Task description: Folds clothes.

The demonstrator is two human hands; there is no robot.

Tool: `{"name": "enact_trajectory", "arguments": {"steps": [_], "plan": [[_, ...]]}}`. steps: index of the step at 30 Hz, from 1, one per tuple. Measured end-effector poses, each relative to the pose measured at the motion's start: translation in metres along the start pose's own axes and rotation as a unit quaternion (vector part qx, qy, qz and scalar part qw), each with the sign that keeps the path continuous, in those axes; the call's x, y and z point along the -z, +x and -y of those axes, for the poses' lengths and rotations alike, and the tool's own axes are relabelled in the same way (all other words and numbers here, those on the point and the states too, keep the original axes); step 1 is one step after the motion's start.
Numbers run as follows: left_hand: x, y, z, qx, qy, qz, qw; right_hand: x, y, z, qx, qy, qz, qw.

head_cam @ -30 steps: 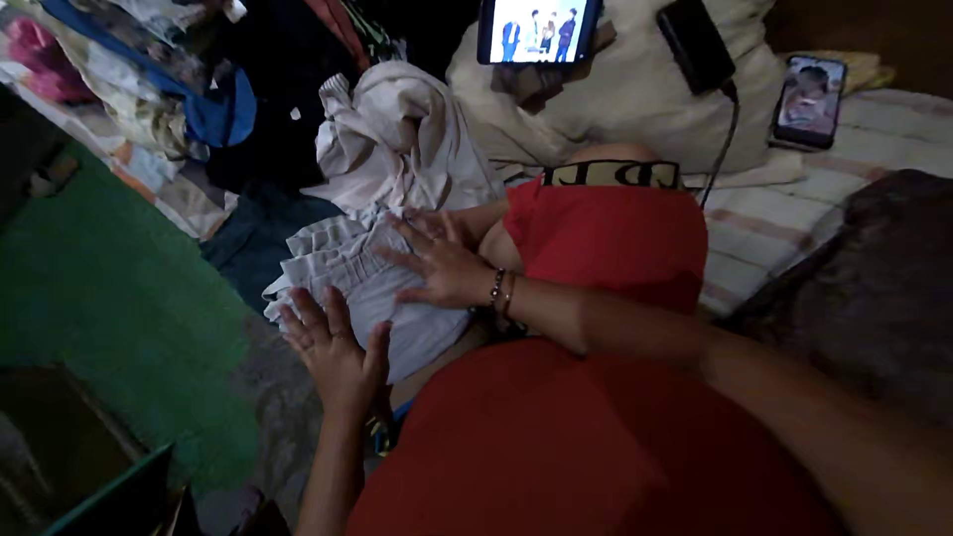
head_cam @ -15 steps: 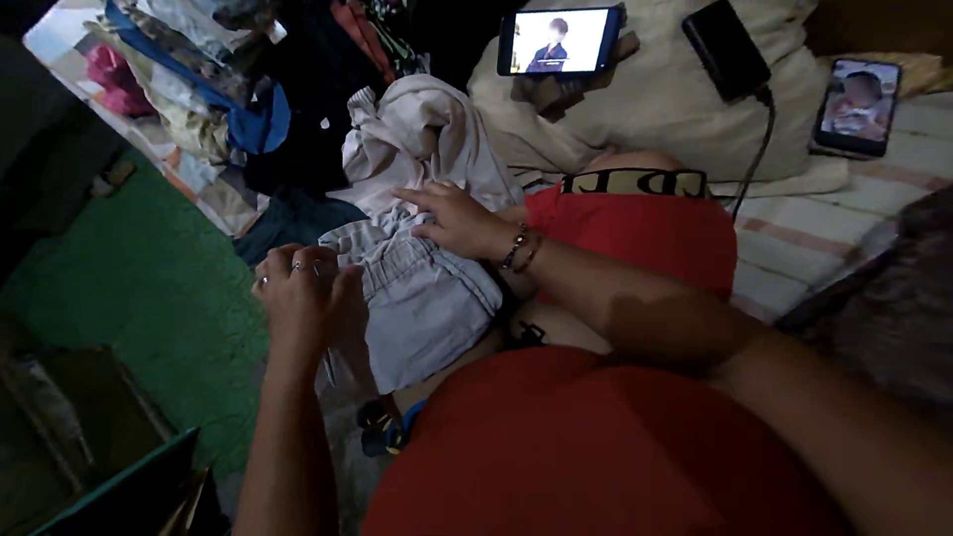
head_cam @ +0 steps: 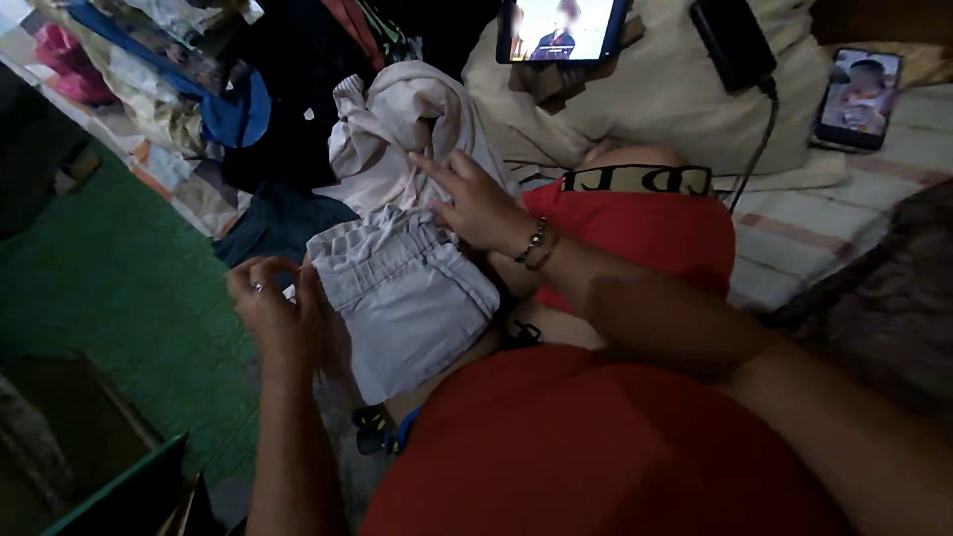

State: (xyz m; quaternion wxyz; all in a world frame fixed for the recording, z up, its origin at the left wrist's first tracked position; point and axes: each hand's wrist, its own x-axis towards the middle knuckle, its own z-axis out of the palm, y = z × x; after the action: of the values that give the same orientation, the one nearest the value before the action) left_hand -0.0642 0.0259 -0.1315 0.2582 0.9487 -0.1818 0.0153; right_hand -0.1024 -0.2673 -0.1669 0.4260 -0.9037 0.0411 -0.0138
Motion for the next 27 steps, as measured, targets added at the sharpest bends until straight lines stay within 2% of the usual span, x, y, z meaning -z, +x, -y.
{"name": "enact_trajectory", "arguments": {"steps": [2, 4, 5, 7, 8, 10, 12, 13, 15, 17, 21, 24, 27], "plan": [[-0.005, -0.010, -0.019, -0.070, 0.006, -0.056, 0.996, 0.023, -0.017, -0.001, 0.042, -0.016, -0.042, 0.998], [-0.018, -0.021, -0.049, -0.150, -0.060, -0.064, 0.985, 0.055, -0.044, -0.010, 0.100, -0.057, -0.101, 0.988], [-0.028, -0.028, -0.067, -0.171, -0.115, -0.028, 0.978, 0.073, -0.060, -0.016, 0.107, -0.085, -0.128, 0.982], [-0.054, -0.036, -0.101, -0.167, -0.237, 0.122, 0.949, 0.107, -0.100, -0.033, 0.065, -0.137, -0.182, 0.972], [-0.069, -0.036, -0.117, -0.131, -0.291, 0.219, 0.922, 0.121, -0.124, -0.043, 0.005, -0.157, -0.207, 0.966], [-0.095, -0.027, -0.147, 0.020, -0.377, 0.400, 0.835, 0.139, -0.165, -0.062, -0.148, -0.134, -0.260, 0.945], [-0.117, -0.020, -0.170, 0.159, -0.439, 0.458, 0.757, 0.144, -0.198, -0.080, -0.291, -0.049, -0.273, 0.916], [-0.127, -0.016, -0.177, 0.199, -0.445, 0.459, 0.743, 0.142, -0.211, -0.086, -0.344, 0.009, -0.268, 0.900], [-0.144, -0.012, -0.186, 0.248, -0.441, 0.442, 0.740, 0.133, -0.231, -0.093, -0.410, 0.104, -0.248, 0.872], [-0.150, -0.010, -0.193, 0.275, -0.450, 0.432, 0.732, 0.124, -0.240, -0.097, -0.439, 0.182, -0.223, 0.851], [-0.145, -0.014, -0.201, 0.268, -0.457, 0.483, 0.698, 0.118, -0.235, -0.097, -0.491, 0.230, -0.199, 0.816], [-0.141, -0.018, -0.205, 0.226, -0.441, 0.497, 0.712, 0.123, -0.231, -0.093, -0.490, 0.189, -0.208, 0.825], [-0.128, -0.014, -0.208, 0.167, -0.436, 0.476, 0.745, 0.133, -0.225, -0.063, -0.418, 0.152, -0.269, 0.854]]}}
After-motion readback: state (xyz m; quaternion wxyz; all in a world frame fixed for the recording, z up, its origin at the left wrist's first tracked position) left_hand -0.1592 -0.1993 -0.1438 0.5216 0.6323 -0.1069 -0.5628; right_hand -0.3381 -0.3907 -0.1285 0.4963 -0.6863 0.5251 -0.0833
